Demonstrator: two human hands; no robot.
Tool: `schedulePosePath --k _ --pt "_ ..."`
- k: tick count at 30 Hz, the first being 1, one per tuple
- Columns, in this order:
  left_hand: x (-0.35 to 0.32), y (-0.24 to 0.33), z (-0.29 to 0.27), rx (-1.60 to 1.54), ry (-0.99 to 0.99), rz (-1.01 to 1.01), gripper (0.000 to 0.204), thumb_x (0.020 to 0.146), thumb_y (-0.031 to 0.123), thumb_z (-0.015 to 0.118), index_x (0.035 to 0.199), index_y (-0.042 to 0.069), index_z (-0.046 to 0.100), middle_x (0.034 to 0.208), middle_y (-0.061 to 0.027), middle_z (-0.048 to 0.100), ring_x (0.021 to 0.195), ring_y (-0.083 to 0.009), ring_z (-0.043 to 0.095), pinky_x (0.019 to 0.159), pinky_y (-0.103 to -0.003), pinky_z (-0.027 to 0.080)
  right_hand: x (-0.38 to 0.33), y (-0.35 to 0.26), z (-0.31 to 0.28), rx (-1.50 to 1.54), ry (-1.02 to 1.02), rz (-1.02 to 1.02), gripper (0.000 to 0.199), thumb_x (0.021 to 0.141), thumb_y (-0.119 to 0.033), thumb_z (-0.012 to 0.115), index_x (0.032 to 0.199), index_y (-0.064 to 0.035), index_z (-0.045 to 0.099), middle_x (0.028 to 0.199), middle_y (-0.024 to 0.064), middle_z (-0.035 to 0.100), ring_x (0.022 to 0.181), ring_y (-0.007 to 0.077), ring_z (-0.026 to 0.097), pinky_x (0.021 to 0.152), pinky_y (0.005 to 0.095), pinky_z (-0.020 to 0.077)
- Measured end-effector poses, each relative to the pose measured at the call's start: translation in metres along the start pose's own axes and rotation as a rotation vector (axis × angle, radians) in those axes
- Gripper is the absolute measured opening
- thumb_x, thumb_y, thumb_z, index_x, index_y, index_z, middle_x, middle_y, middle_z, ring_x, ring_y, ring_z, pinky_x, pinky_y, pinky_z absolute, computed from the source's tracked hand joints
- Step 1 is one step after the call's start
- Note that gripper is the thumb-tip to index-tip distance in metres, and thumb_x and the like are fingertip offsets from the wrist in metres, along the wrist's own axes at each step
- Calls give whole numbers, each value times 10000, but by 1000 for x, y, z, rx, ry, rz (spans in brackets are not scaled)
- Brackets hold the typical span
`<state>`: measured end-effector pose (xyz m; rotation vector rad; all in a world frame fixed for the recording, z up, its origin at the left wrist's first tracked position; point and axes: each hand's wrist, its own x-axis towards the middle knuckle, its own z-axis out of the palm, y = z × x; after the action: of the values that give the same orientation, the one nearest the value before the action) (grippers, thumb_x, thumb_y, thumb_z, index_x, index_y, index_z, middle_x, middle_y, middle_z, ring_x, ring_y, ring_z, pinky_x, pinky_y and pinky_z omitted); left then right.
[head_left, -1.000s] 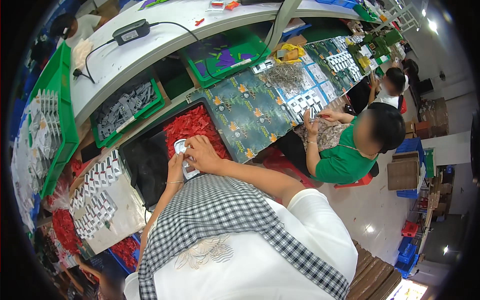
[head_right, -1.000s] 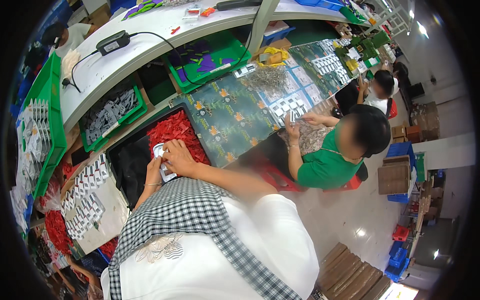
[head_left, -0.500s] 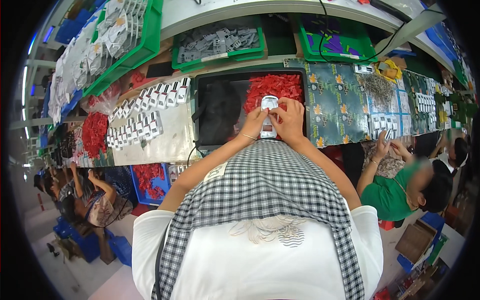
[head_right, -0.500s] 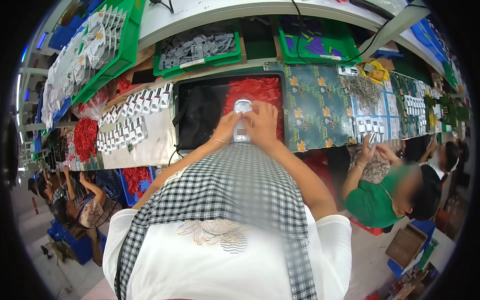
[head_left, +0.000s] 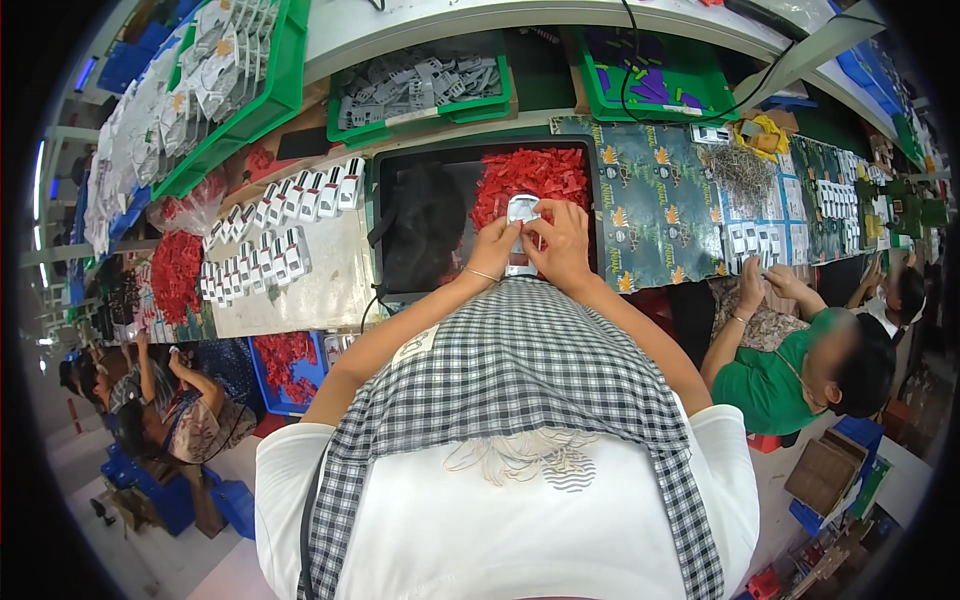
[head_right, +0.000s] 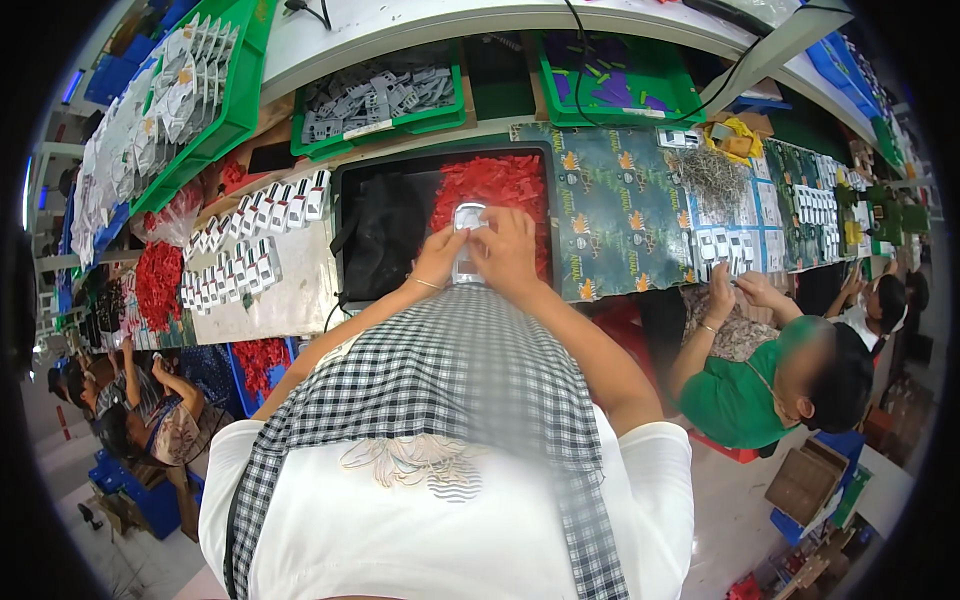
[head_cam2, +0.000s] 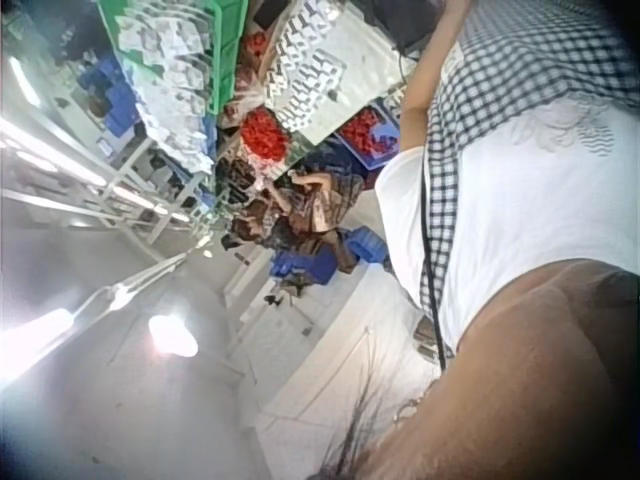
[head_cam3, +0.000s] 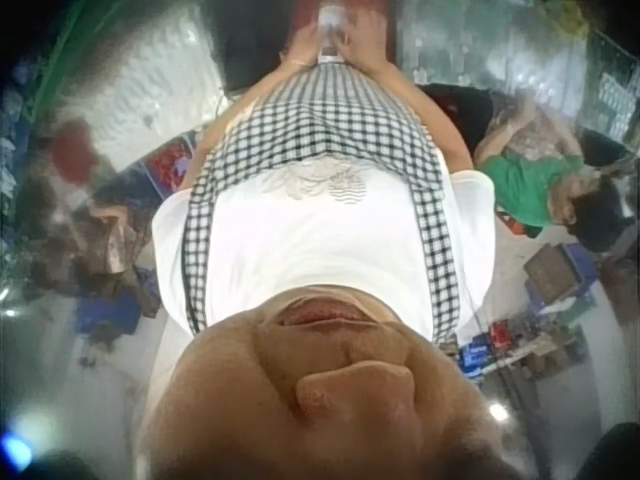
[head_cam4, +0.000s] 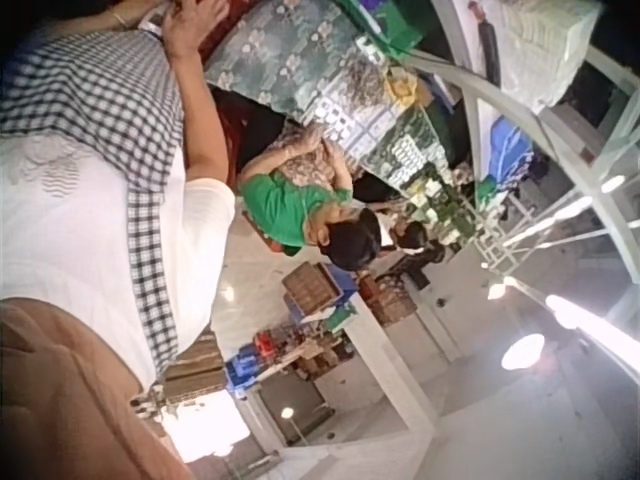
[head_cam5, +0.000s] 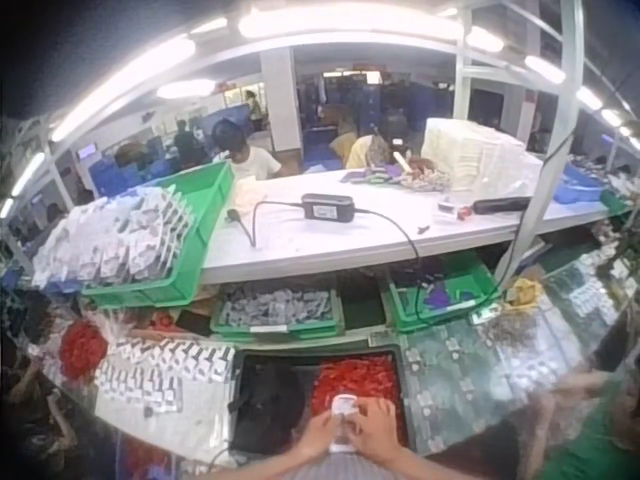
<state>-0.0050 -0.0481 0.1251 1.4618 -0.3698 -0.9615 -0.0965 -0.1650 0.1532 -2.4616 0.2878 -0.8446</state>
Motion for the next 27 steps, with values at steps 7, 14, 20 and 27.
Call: schedulePosePath --k 7,14,20,27 --pt "0 1 1 -14 12 24 265 956 204 443 993 -28 565 885 -65 586 756 -141 609 587 -312 572 -3 0 1 12 -6 32 140 652 -111 713 757 -77 628 969 67 539 922 260 507 820 397 365" --pt "1 -5 -7 122 15 44 247 941 194 486 976 -11 621 883 -46 625 772 -94 568 674 -237 458 -7 7 8 116 21 4 191 629 -123 706 798 -112 618 969 77 552 942 277 520 793 406 382" --pt "6 -10 -6 -149 -39 -149 273 967 232 447 1050 3 570 920 -68 616 761 -133 619 595 -278 563 -7 8 4 68 33 47 170 656 -131 711 779 -99 597 969 58 542 948 262 510 828 407 374" --pt "8 -15 -9 -135 -67 -164 272 970 213 431 1069 -4 562 941 -69 608 762 -152 620 579 -301 569 -11 6 3 110 -49 50 146 670 -123 700 776 -77 609 962 61 532 947 260 494 845 408 362"
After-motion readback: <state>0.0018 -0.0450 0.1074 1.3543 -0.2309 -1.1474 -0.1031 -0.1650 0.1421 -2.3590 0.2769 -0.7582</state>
